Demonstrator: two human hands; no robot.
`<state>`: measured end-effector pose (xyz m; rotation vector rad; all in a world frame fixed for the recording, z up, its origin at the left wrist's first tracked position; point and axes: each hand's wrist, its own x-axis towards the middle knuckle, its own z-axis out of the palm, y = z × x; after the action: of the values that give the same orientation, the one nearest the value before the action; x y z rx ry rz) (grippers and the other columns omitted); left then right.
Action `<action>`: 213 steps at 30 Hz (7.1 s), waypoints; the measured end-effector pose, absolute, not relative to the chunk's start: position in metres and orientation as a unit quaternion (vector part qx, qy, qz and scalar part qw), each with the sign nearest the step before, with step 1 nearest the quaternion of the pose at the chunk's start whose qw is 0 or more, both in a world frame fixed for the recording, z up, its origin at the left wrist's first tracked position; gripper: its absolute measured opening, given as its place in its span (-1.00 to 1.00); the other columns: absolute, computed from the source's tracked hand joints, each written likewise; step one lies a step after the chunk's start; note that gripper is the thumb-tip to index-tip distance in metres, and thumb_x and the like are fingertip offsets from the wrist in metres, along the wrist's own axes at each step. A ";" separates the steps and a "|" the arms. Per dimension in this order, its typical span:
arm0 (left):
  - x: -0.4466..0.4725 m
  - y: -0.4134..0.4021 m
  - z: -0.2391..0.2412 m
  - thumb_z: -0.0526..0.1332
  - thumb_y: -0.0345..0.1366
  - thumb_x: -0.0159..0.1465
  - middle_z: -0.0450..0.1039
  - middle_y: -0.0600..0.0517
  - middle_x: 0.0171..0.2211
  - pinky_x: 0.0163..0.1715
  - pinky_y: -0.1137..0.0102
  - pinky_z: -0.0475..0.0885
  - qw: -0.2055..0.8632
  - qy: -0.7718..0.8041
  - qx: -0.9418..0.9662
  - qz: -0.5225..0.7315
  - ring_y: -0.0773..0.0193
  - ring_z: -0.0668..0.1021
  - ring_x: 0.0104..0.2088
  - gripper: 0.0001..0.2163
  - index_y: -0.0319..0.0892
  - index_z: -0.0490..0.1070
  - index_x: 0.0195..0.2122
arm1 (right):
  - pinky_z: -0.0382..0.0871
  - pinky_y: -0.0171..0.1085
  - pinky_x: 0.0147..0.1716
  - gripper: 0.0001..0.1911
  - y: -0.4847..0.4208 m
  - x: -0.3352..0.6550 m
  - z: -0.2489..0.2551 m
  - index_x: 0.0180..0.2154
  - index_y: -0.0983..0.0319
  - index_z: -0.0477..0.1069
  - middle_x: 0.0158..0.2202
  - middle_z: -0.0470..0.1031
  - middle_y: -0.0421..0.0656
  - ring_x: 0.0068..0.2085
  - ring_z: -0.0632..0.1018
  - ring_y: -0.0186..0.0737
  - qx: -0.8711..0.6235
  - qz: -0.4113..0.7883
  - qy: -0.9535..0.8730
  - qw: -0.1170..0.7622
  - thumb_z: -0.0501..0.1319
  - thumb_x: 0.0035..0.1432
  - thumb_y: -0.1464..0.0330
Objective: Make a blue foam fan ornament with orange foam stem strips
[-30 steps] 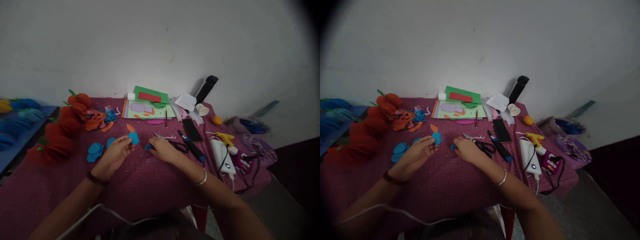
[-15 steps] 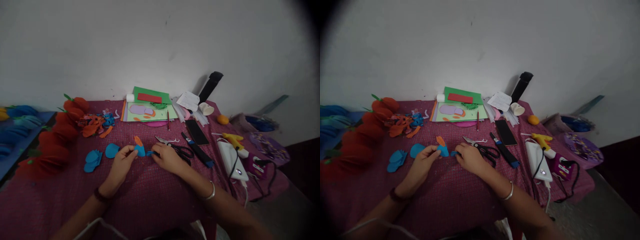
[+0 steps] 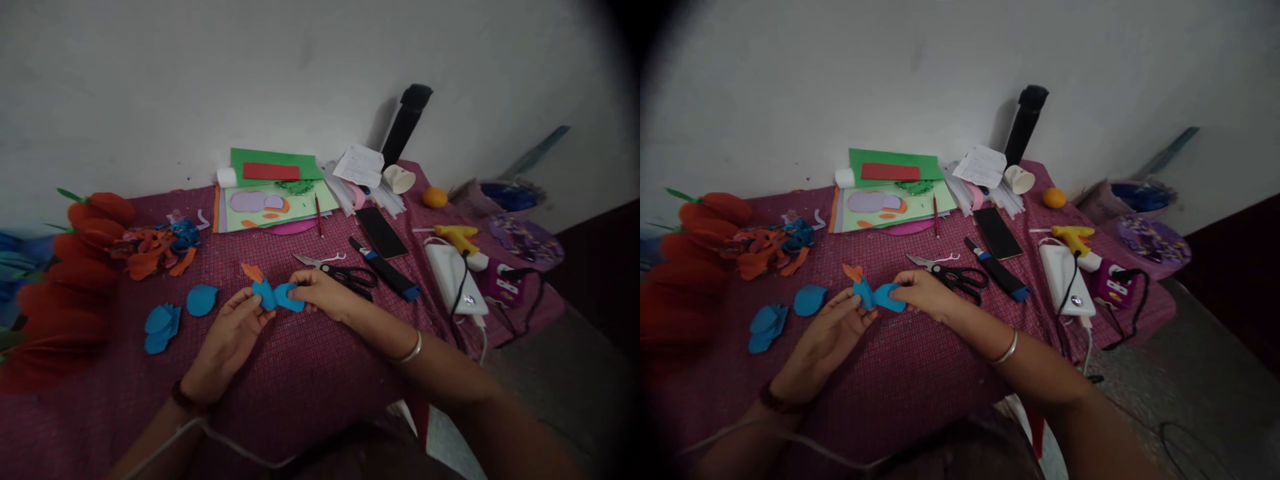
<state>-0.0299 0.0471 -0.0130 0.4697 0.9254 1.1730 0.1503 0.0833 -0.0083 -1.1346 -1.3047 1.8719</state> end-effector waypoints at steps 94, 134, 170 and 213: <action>-0.015 0.079 0.002 0.40 -0.40 -0.04 0.51 0.05 -0.47 -0.40 0.48 0.40 0.649 0.448 0.338 0.514 0.35 0.50 -0.45 -0.90 -0.21 0.52 -0.48 | 0.23 -0.36 -0.40 -0.87 0.096 0.157 -0.011 -0.41 0.31 0.48 -0.49 0.43 -0.23 -0.44 0.39 -0.35 -0.450 0.326 -0.793 0.250 0.17 0.13 0.47; -0.013 0.049 -0.007 0.45 -0.35 -0.03 0.61 0.00 -0.33 -0.18 0.41 0.48 0.799 0.309 0.222 0.465 0.29 0.58 -0.27 -0.81 -0.22 0.59 -0.36 | 0.26 -0.31 -0.31 -0.93 0.083 0.166 0.005 -0.47 0.25 0.35 -0.41 0.34 -0.21 -0.34 0.38 -0.31 -0.258 0.487 -0.699 0.456 0.22 0.01 0.48; -0.027 0.048 0.012 0.34 -0.37 0.12 0.60 -0.06 -0.30 -0.17 0.35 0.48 0.794 0.298 0.355 0.392 0.19 0.61 -0.27 -0.90 -0.22 0.55 -0.32 | 0.34 -0.32 -0.34 -0.63 0.089 0.172 -0.012 -0.30 0.30 0.44 -0.42 0.47 -0.18 -0.42 0.47 -0.35 -0.247 0.768 -0.550 0.215 0.25 0.07 0.10; -0.001 0.040 0.007 0.38 -0.49 0.02 0.54 0.16 -0.46 -0.37 0.56 0.51 0.671 0.371 0.189 0.614 0.43 0.57 -0.47 -0.81 -0.14 0.43 -0.38 | 0.20 -0.23 -0.23 -0.93 0.059 0.159 0.018 -0.40 0.23 0.32 -0.38 0.45 -0.16 -0.28 0.43 -0.24 -0.339 0.117 -0.808 0.467 0.16 0.14 0.46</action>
<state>-0.0014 0.0401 0.0072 0.4262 0.8363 1.3824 0.1586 0.0593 0.0181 -0.8313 -1.9826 0.2862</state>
